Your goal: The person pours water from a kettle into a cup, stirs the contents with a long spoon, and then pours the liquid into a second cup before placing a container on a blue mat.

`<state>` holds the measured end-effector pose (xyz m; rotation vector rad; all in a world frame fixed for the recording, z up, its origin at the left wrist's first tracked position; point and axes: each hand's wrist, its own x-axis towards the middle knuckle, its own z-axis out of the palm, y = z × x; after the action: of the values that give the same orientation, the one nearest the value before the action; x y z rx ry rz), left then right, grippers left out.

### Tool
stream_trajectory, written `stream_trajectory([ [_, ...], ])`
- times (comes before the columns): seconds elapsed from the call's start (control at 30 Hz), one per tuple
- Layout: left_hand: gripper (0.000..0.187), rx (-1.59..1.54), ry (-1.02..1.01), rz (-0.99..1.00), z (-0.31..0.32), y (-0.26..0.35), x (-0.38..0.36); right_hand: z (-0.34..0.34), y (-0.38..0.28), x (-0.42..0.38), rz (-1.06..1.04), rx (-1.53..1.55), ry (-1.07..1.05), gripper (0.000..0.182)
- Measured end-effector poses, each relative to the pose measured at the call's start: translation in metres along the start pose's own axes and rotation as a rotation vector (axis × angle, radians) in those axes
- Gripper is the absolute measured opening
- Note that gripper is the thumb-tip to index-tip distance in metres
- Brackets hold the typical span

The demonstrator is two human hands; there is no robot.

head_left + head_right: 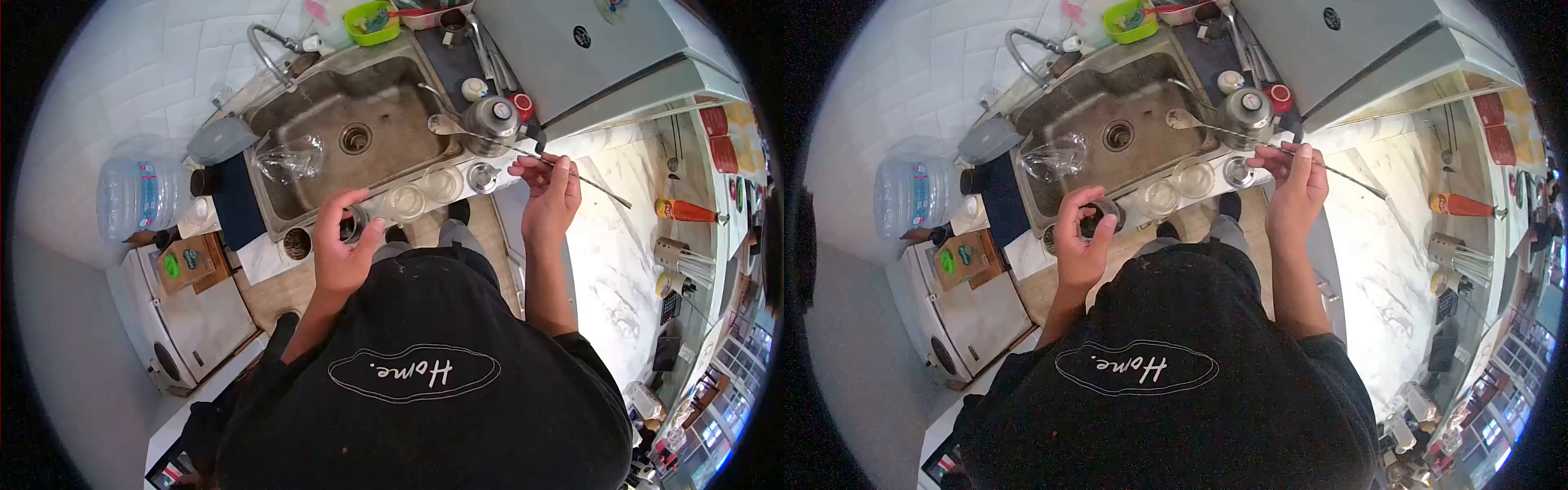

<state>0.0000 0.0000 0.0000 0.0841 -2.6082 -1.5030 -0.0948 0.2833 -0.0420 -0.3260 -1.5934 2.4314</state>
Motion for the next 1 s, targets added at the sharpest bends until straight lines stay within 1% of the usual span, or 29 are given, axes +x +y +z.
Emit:
stream_trajectory([
  [0.07,0.037,0.018,0.029,0.047,-0.012,0.003,0.000,0.009,0.004,-0.003,0.007,0.044,0.008,0.031],
  [0.1,0.037,-0.099,0.074,0.053,-0.007,-0.022,-0.021,0.009,-0.008,-0.019,-0.049,-0.067,-0.007,0.031],
  [0.2,0.035,-0.002,0.176,0.079,-0.062,-0.048,-0.045,0.040,0.018,-0.046,-0.026,-0.002,-0.005,0.030],
  [0.3,0.032,0.060,0.413,0.082,-0.089,-0.079,-0.061,0.055,0.029,-0.065,-0.049,-0.026,-0.009,0.032],
  [0.33,0.031,0.108,0.474,0.043,-0.099,-0.094,-0.068,0.062,0.032,-0.073,-0.057,-0.017,-0.011,0.033],
  [0.43,0.030,0.114,0.649,-0.088,-0.122,-0.139,-0.082,0.078,0.041,-0.095,-0.042,-0.048,-0.018,0.032],
  [0.47,0.039,0.162,0.625,-0.123,-0.131,-0.152,-0.087,0.080,0.045,-0.100,-0.027,-0.050,-0.035,0.033],
  [0.57,0.052,0.202,0.383,-0.203,-0.145,-0.170,-0.093,0.089,0.054,-0.110,-0.004,-0.065,-0.063,0.034],
  [0.6,0.076,0.172,0.191,-0.178,-0.150,-0.179,-0.090,0.096,0.055,-0.114,0.004,-0.078,-0.061,0.033],
  [0.7,0.094,0.246,0.029,-0.092,-0.135,-0.189,-0.093,0.107,0.057,-0.117,0.005,-0.070,-0.094,0.032],
  [0.73,0.106,0.264,-0.017,-0.119,-0.129,-0.191,-0.091,0.109,0.057,-0.118,0.003,-0.063,-0.109,0.032],
  [0.83,0.103,0.340,-0.079,-0.138,-0.112,-0.200,-0.085,0.115,0.053,-0.119,-0.018,-0.056,-0.121,0.032],
  [0.87,0.095,0.309,-0.090,-0.168,-0.111,-0.202,-0.082,0.114,0.052,-0.119,-0.022,-0.056,-0.117,0.032],
  [0.97,0.084,0.323,-0.017,-0.114,-0.107,-0.221,-0.082,0.107,0.046,-0.116,-0.039,-0.065,-0.098,0.032],
  [1.0,0.077,0.296,0.016,-0.133,-0.110,-0.215,-0.081,0.103,0.044,-0.114,-0.041,-0.073,-0.087,0.032],
])
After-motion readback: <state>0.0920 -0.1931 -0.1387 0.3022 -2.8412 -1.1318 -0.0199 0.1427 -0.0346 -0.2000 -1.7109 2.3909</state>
